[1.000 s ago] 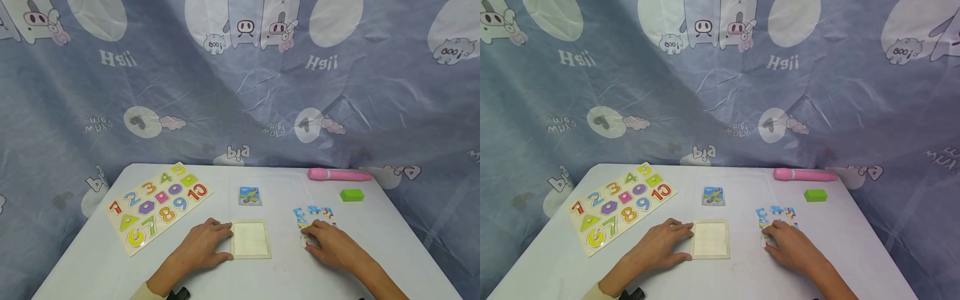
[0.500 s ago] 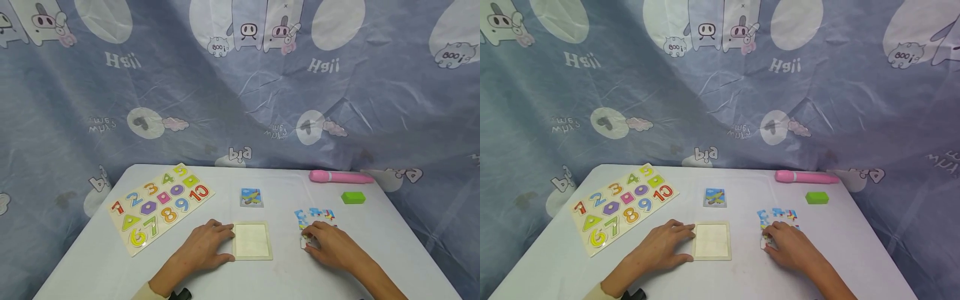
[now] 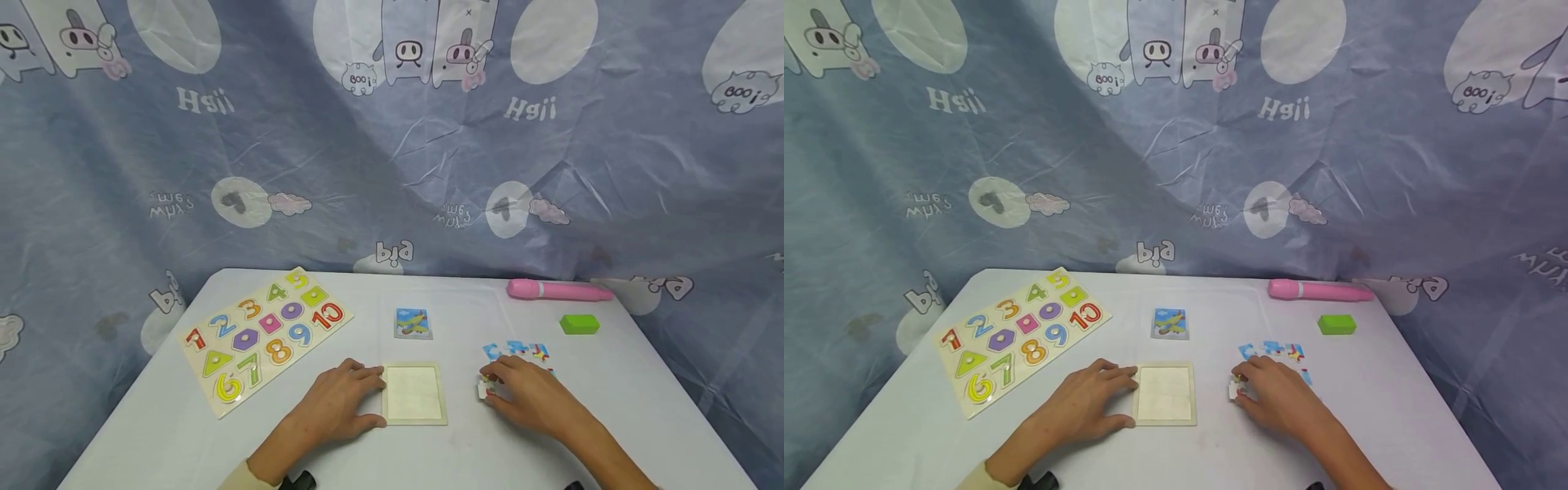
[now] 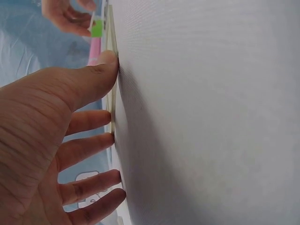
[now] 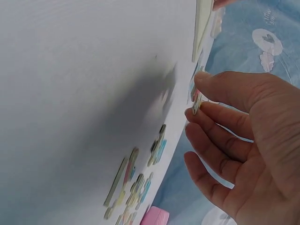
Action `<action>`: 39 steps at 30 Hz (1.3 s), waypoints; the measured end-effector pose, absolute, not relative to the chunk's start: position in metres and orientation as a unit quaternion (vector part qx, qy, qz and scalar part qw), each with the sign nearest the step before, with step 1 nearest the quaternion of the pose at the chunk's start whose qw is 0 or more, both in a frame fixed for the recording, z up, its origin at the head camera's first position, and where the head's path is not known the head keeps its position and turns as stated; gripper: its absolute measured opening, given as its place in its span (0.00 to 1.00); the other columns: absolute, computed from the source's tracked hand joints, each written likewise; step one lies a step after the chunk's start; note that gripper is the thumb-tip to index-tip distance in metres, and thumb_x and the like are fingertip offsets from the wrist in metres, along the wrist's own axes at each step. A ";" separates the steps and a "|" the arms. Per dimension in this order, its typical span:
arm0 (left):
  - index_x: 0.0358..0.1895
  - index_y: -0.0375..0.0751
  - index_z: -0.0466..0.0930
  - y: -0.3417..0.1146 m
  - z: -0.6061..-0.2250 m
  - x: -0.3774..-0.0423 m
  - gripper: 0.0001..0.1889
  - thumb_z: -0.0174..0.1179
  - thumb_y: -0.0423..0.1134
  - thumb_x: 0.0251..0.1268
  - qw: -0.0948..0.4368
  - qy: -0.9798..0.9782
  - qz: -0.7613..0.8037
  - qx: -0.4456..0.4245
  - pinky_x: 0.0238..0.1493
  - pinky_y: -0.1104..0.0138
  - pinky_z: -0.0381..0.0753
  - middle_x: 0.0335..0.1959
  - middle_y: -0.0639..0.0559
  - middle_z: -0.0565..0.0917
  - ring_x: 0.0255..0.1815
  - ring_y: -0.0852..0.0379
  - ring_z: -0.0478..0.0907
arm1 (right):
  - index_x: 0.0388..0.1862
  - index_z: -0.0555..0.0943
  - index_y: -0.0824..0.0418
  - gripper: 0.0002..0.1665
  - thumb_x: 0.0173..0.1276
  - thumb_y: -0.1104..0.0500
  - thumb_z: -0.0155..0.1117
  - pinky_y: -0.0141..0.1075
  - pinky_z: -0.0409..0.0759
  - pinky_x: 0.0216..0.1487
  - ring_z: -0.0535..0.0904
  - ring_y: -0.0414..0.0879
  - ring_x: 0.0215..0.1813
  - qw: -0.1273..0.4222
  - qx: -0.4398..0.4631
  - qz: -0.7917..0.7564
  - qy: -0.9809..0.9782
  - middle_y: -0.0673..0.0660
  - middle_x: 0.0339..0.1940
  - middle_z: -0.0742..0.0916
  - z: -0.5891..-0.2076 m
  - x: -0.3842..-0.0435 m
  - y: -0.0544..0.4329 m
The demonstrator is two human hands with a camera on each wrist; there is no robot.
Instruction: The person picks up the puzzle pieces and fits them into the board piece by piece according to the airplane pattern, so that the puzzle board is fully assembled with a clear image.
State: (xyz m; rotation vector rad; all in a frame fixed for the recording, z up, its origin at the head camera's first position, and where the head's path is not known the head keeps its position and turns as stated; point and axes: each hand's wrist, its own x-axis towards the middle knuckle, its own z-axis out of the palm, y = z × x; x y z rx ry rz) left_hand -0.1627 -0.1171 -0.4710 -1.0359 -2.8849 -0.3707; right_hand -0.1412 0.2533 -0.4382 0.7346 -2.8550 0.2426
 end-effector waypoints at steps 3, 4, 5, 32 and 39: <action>0.62 0.56 0.87 -0.117 -0.471 -0.163 0.29 0.77 0.63 0.61 0.028 -0.933 -0.122 -0.336 0.55 0.51 0.86 0.72 0.57 0.83 0.65 0.51 0.80 | 0.51 0.89 0.52 0.19 0.62 0.55 0.83 0.41 0.86 0.48 0.85 0.41 0.46 0.092 0.250 0.086 -0.960 0.40 0.42 0.86 -0.439 -0.143 0.250; 0.62 0.56 0.87 -0.117 -0.471 -0.163 0.29 0.77 0.63 0.61 0.028 -0.933 -0.122 -0.336 0.55 0.51 0.86 0.72 0.57 0.83 0.64 0.51 0.80 | 0.51 0.89 0.52 0.19 0.62 0.55 0.83 0.41 0.86 0.48 0.85 0.41 0.46 0.092 0.250 0.088 -0.960 0.40 0.42 0.86 -0.439 -0.143 0.249; 0.62 0.56 0.87 -0.117 -0.471 -0.163 0.29 0.77 0.63 0.61 0.028 -0.933 -0.122 -0.336 0.55 0.51 0.86 0.72 0.57 0.83 0.64 0.51 0.80 | 0.51 0.89 0.52 0.19 0.62 0.55 0.84 0.42 0.86 0.49 0.85 0.41 0.47 0.090 0.249 0.089 -0.960 0.40 0.42 0.87 -0.439 -0.144 0.248; 0.64 0.56 0.86 -0.116 -0.472 -0.164 0.30 0.76 0.64 0.62 0.019 -0.936 -0.122 -0.329 0.56 0.51 0.85 0.74 0.58 0.81 0.66 0.51 0.79 | 0.52 0.89 0.53 0.19 0.64 0.54 0.83 0.39 0.84 0.45 0.80 0.35 0.43 0.067 0.262 0.115 -0.956 0.41 0.40 0.85 -0.436 -0.153 0.216; 0.64 0.57 0.86 -0.117 -0.474 -0.164 0.30 0.76 0.64 0.62 0.019 -0.936 -0.123 -0.328 0.56 0.50 0.85 0.74 0.58 0.80 0.66 0.51 0.79 | 0.51 0.89 0.54 0.18 0.64 0.53 0.83 0.40 0.84 0.45 0.80 0.35 0.42 0.062 0.265 0.115 -0.955 0.42 0.40 0.85 -0.436 -0.154 0.205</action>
